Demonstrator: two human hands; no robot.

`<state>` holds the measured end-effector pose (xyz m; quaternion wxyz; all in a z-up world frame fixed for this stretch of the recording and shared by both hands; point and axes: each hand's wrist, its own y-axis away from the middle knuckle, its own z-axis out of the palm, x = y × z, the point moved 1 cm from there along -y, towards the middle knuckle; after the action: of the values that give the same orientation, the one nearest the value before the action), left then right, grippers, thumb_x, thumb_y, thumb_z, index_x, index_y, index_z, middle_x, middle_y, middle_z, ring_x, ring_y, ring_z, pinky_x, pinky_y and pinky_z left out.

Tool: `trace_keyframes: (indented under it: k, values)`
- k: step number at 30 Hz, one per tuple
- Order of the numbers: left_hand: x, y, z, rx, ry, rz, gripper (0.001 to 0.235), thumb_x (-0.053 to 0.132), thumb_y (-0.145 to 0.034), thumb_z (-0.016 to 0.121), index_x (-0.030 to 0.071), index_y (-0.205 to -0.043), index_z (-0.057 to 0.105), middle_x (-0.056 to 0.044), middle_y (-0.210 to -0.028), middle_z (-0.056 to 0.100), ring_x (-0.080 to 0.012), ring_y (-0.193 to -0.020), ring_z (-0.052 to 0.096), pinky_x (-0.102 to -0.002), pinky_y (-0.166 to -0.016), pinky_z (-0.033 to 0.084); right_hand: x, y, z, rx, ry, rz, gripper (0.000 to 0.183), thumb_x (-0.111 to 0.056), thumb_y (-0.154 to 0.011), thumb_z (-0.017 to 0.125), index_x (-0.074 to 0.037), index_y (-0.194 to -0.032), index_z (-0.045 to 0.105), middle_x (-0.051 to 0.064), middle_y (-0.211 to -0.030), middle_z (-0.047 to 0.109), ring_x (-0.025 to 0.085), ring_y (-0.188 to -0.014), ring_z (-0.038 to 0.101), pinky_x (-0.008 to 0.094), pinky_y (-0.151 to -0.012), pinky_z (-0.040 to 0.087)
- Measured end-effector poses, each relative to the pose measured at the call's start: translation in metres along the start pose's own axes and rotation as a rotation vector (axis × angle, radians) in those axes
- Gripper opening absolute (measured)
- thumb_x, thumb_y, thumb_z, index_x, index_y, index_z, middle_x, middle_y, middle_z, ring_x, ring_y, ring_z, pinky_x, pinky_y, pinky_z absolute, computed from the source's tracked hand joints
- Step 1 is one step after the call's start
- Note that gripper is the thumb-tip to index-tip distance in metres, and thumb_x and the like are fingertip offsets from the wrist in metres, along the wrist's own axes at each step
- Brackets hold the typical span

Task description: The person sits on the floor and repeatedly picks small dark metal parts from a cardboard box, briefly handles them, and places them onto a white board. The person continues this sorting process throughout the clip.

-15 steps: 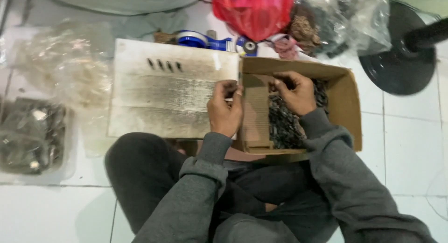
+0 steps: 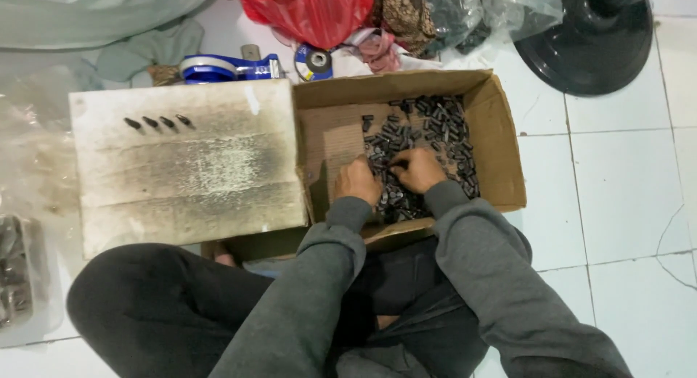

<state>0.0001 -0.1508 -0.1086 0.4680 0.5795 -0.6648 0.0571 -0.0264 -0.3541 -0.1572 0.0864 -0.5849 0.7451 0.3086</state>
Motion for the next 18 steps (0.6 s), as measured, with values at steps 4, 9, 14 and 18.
trace_keyframes:
  k: [4,9,14,18]
  values:
    - [-0.003,-0.020,0.030,0.058,-0.054,-0.046,0.040,0.026,-0.089,0.074,0.000,-0.119,0.065,-0.026,-0.102,0.075,-0.0422,-0.094,0.076,-0.053,-0.076,0.065,-0.032,0.013,-0.014,-0.065,0.020,-0.042,0.019,-0.012,-0.095,0.073,-0.009,-0.111,0.084,0.021,-0.109,0.081,0.047,-0.105,0.075,0.061,-0.086,0.064]
    - [0.003,-0.008,0.016,0.048,-0.021,-0.082,0.031,0.013,-0.088,0.073,0.001,-0.116,0.063,-0.026,-0.105,0.075,-0.0461,-0.106,0.073,-0.056,-0.087,0.062,-0.036,0.005,-0.025,-0.025,0.303,0.222,0.024,-0.025,-0.088,0.075,-0.010,-0.104,0.084,0.017,-0.103,0.081,0.038,-0.099,0.079,0.058,-0.085,0.065]
    - [0.002,-0.006,0.015,0.047,0.023,-0.041,0.031,0.014,-0.087,0.072,0.002,-0.115,0.065,-0.022,-0.101,0.076,-0.0437,-0.104,0.074,-0.055,-0.086,0.062,-0.020,0.000,-0.024,0.044,0.290,0.223,0.022,-0.022,-0.087,0.074,-0.011,-0.104,0.085,0.018,-0.098,0.080,0.039,-0.093,0.079,0.056,-0.079,0.065]
    - [-0.004,-0.011,0.020,0.102,0.042,0.100,0.031,0.015,-0.087,0.076,0.003,-0.113,0.066,-0.019,-0.096,0.072,-0.0430,-0.100,0.074,-0.055,-0.082,0.062,-0.021,0.003,-0.028,0.093,0.261,0.167,0.027,-0.026,-0.089,0.071,-0.018,-0.113,0.081,0.015,-0.112,0.076,0.037,-0.105,0.076,0.056,-0.088,0.063]
